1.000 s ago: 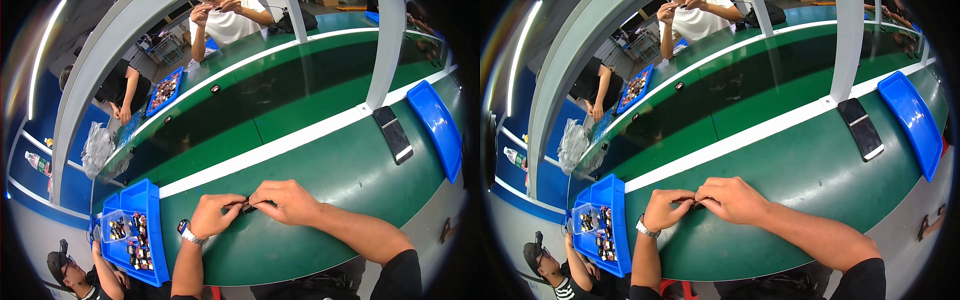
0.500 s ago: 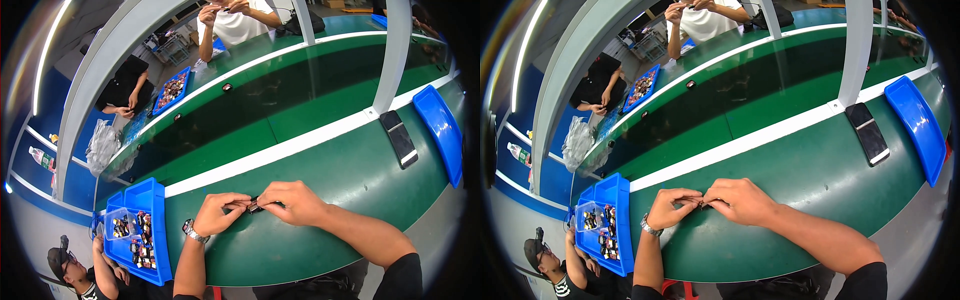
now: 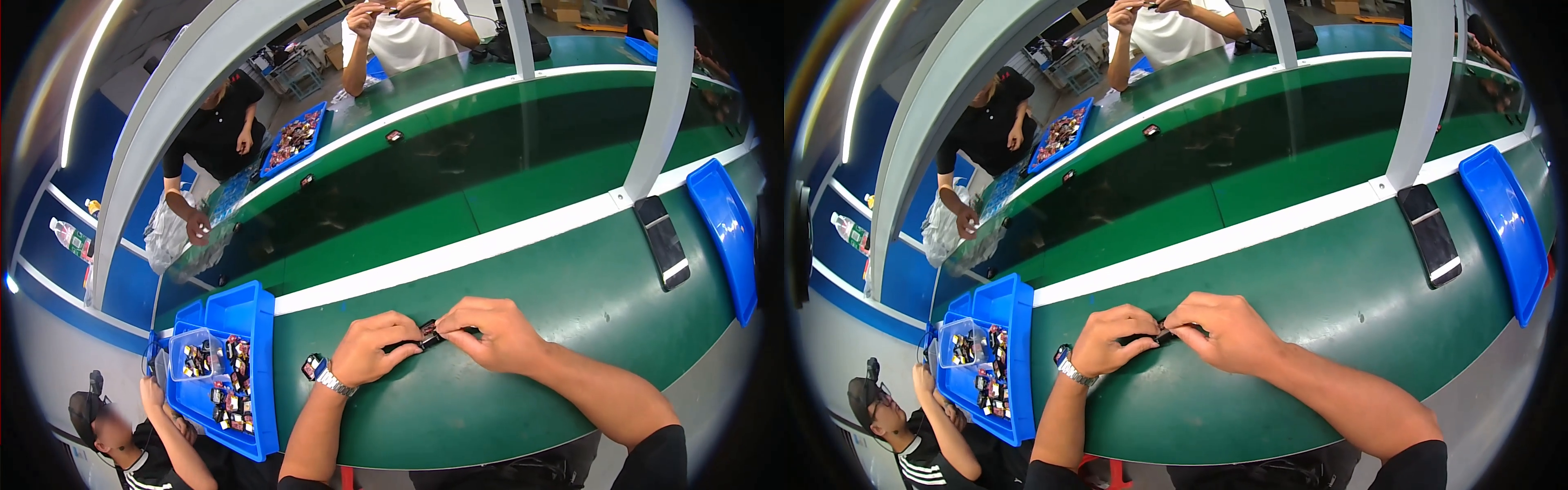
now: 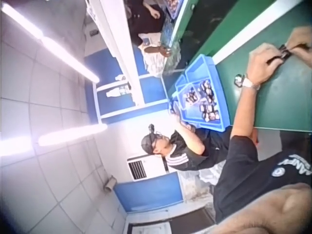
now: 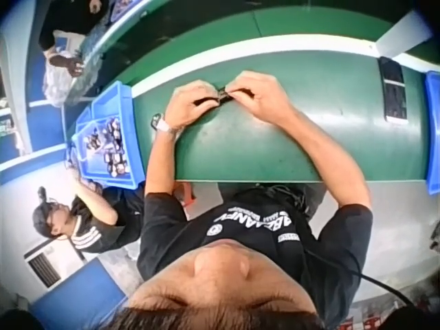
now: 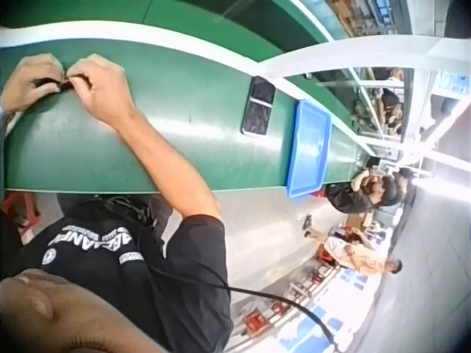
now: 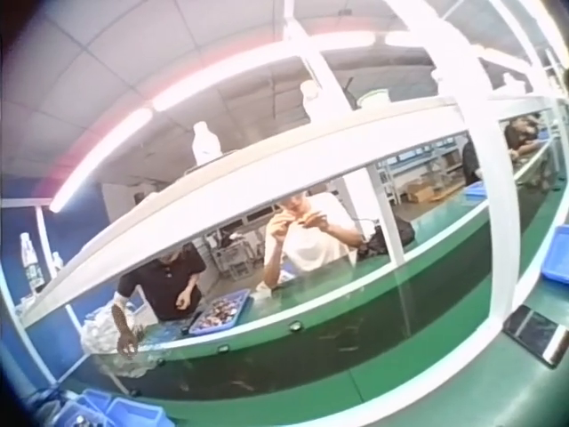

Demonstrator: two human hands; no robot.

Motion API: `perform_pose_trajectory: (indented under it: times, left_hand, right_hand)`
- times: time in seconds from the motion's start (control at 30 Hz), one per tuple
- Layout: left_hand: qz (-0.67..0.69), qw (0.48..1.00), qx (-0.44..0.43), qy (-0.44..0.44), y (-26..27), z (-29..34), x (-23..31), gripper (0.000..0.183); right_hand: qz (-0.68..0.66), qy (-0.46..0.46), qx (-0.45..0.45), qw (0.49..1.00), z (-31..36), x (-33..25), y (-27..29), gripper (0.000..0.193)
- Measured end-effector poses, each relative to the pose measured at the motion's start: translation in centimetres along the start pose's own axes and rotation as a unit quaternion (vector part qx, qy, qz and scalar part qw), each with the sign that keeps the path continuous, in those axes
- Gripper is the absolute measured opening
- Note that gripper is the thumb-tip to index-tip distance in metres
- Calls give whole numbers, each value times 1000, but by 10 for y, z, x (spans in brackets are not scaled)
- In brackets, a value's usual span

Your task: Assembling small electronic components or watches at a factory assembly line workstation.

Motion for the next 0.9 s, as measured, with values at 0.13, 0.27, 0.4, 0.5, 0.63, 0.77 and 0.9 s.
perform_pose_trajectory:
  times: [0.13,0.27,0.4,0.5,0.63,0.77,0.9]
  left_hand:
    - [-54,999,-5,-6,-2,2,5,14]
    - [-94,995,2,-30,-4,2,10,17]
    - [-153,987,9,-54,-4,2,22,18]
    - [-185,981,15,-50,-7,4,23,19]
    - [-168,984,35,-37,-5,6,20,19]
    - [-132,990,42,-29,-3,5,15,19]
    - [-110,993,48,-11,-1,4,10,20]
  right_hand:
    - [5,5,6,1000,0,-1,-1,10]
    - [2,6,9,1000,0,-1,-1,10]
    - [9,0,9,1000,1,0,0,11]
    - [4,-2,14,1000,2,0,0,11]
    - [3,2,25,1000,1,-2,0,11]
    - [19,13,17,1000,1,-5,1,13]
    - [15,26,5,1000,1,-1,0,12]
Point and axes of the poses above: each hand's wrist, its own z-axis away from the middle knuckle, its own y-axis out of the back of the hand, x = y × z, the point moved 9 cm from there along -z, towards the middle knuckle
